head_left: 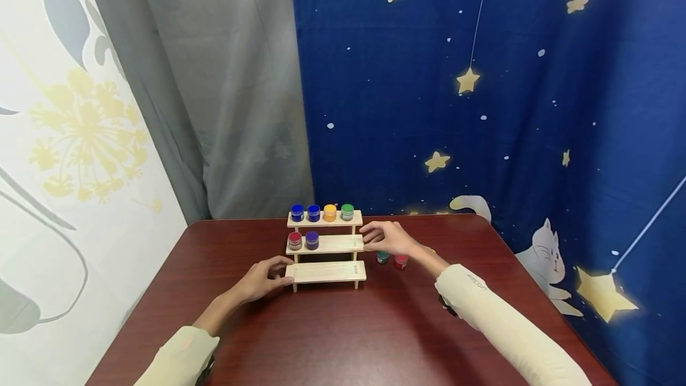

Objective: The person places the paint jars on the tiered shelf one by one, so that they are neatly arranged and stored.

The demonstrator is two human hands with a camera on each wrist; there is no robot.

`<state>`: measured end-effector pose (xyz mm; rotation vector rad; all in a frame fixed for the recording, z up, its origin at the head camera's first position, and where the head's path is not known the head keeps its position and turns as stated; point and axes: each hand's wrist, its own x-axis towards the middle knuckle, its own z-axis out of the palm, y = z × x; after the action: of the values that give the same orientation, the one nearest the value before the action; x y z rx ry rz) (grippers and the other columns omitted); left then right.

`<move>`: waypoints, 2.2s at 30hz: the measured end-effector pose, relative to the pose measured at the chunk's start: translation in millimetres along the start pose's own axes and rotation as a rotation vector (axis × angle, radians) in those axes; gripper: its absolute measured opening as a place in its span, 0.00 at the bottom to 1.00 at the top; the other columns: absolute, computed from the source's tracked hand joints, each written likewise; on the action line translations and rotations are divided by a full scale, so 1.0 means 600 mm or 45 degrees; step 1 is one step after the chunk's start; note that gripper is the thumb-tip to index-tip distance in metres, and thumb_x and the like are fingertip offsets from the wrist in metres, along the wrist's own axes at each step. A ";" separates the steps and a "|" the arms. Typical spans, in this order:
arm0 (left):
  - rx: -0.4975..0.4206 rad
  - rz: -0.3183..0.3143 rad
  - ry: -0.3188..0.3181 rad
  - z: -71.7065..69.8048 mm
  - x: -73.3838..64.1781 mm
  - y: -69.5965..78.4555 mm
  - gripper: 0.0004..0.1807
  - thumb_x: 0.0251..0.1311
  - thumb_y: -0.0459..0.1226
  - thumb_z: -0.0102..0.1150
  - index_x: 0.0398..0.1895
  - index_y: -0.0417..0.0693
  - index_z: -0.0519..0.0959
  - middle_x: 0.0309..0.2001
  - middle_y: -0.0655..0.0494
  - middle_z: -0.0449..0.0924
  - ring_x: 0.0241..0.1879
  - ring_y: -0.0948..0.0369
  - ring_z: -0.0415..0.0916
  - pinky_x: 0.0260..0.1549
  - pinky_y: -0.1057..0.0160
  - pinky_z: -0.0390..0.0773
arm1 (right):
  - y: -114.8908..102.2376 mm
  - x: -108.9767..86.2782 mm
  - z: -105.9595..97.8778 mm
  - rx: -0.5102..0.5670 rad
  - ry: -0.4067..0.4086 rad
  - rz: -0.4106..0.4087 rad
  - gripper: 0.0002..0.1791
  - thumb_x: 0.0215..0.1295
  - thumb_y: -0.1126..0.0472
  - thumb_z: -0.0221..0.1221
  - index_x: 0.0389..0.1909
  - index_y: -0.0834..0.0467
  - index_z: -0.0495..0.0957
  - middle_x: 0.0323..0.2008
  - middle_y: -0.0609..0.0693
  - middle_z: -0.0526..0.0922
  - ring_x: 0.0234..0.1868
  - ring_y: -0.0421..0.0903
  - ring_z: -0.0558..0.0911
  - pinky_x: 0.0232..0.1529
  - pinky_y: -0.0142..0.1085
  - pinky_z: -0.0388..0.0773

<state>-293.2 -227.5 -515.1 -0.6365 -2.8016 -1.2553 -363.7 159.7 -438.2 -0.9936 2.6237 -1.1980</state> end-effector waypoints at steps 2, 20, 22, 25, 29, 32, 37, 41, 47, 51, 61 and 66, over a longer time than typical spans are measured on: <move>0.000 -0.001 -0.002 0.000 0.000 -0.001 0.20 0.66 0.45 0.71 0.58 0.50 0.81 0.55 0.46 0.86 0.52 0.53 0.84 0.52 0.48 0.81 | 0.005 -0.006 -0.004 0.011 0.011 0.010 0.24 0.64 0.67 0.71 0.59 0.70 0.79 0.47 0.66 0.88 0.48 0.56 0.89 0.47 0.35 0.84; 0.002 0.003 -0.008 0.001 0.000 -0.001 0.21 0.66 0.46 0.71 0.59 0.50 0.80 0.55 0.46 0.86 0.50 0.55 0.84 0.50 0.51 0.81 | 0.057 -0.062 -0.033 -0.032 0.152 0.135 0.22 0.62 0.68 0.73 0.57 0.65 0.82 0.47 0.66 0.88 0.47 0.58 0.89 0.47 0.44 0.85; 0.004 0.006 -0.006 0.001 0.000 -0.001 0.21 0.66 0.46 0.71 0.58 0.50 0.80 0.55 0.46 0.86 0.50 0.55 0.84 0.50 0.51 0.81 | 0.064 -0.068 -0.036 -0.022 0.166 0.137 0.22 0.61 0.69 0.73 0.56 0.67 0.81 0.46 0.68 0.87 0.46 0.58 0.89 0.46 0.43 0.85; 0.008 0.011 -0.005 0.001 0.000 -0.002 0.21 0.66 0.46 0.71 0.58 0.50 0.80 0.55 0.47 0.86 0.50 0.55 0.85 0.50 0.52 0.81 | 0.077 -0.077 -0.039 -0.013 0.172 0.136 0.23 0.61 0.70 0.72 0.56 0.70 0.80 0.46 0.70 0.86 0.45 0.60 0.89 0.46 0.41 0.85; 0.012 0.013 -0.007 0.002 0.000 -0.002 0.21 0.66 0.46 0.71 0.58 0.50 0.80 0.55 0.47 0.86 0.50 0.55 0.85 0.50 0.52 0.81 | 0.092 -0.086 -0.041 -0.044 0.170 0.127 0.24 0.60 0.71 0.72 0.56 0.73 0.79 0.45 0.70 0.87 0.44 0.61 0.89 0.46 0.42 0.85; 0.001 0.013 -0.005 0.002 0.001 -0.002 0.21 0.66 0.45 0.71 0.58 0.50 0.80 0.55 0.46 0.86 0.50 0.55 0.85 0.51 0.50 0.81 | 0.100 -0.090 -0.043 -0.077 0.177 0.124 0.24 0.59 0.70 0.73 0.56 0.73 0.79 0.44 0.69 0.87 0.43 0.62 0.89 0.45 0.44 0.85; -0.008 0.011 -0.002 0.001 0.001 -0.001 0.21 0.66 0.45 0.71 0.59 0.49 0.80 0.55 0.46 0.86 0.51 0.53 0.84 0.52 0.49 0.81 | 0.109 -0.096 -0.045 -0.104 0.191 0.155 0.24 0.60 0.67 0.74 0.56 0.70 0.81 0.44 0.66 0.88 0.42 0.59 0.90 0.46 0.45 0.85; -0.009 0.019 0.001 0.002 0.001 -0.001 0.21 0.66 0.44 0.71 0.59 0.49 0.80 0.55 0.46 0.86 0.52 0.53 0.84 0.51 0.49 0.81 | 0.113 -0.102 -0.048 -0.093 0.198 0.192 0.24 0.59 0.67 0.74 0.56 0.70 0.81 0.45 0.66 0.88 0.42 0.58 0.90 0.46 0.46 0.85; -0.012 0.020 -0.002 0.002 0.000 -0.001 0.21 0.66 0.44 0.71 0.58 0.49 0.80 0.54 0.46 0.86 0.52 0.54 0.84 0.51 0.50 0.81 | 0.116 -0.112 -0.043 -0.051 0.159 0.287 0.26 0.59 0.67 0.75 0.57 0.70 0.81 0.47 0.67 0.87 0.38 0.53 0.90 0.39 0.40 0.86; -0.001 0.019 -0.001 0.001 -0.001 -0.001 0.21 0.66 0.44 0.71 0.59 0.49 0.80 0.54 0.47 0.86 0.51 0.55 0.84 0.51 0.50 0.81 | 0.114 -0.113 -0.032 -0.038 0.131 0.350 0.27 0.58 0.66 0.76 0.57 0.70 0.81 0.47 0.65 0.88 0.33 0.47 0.89 0.30 0.33 0.82; 0.002 0.038 0.001 0.002 -0.002 0.003 0.21 0.67 0.44 0.70 0.59 0.49 0.80 0.54 0.46 0.86 0.52 0.53 0.84 0.51 0.49 0.81 | 0.114 -0.115 -0.010 -0.038 0.075 0.321 0.19 0.58 0.67 0.75 0.49 0.65 0.83 0.43 0.60 0.89 0.26 0.41 0.82 0.28 0.33 0.81; 0.007 0.046 0.013 0.001 -0.004 0.004 0.21 0.66 0.44 0.71 0.59 0.48 0.80 0.54 0.45 0.86 0.51 0.52 0.85 0.50 0.49 0.82 | 0.115 -0.119 -0.003 0.096 0.069 0.317 0.19 0.58 0.71 0.74 0.50 0.67 0.81 0.43 0.63 0.89 0.31 0.43 0.83 0.28 0.33 0.79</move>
<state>-290.3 -226.4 -514.3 -0.6750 -2.7714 -1.2405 -344.7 236.4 -498.3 -0.6073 2.6230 -1.2672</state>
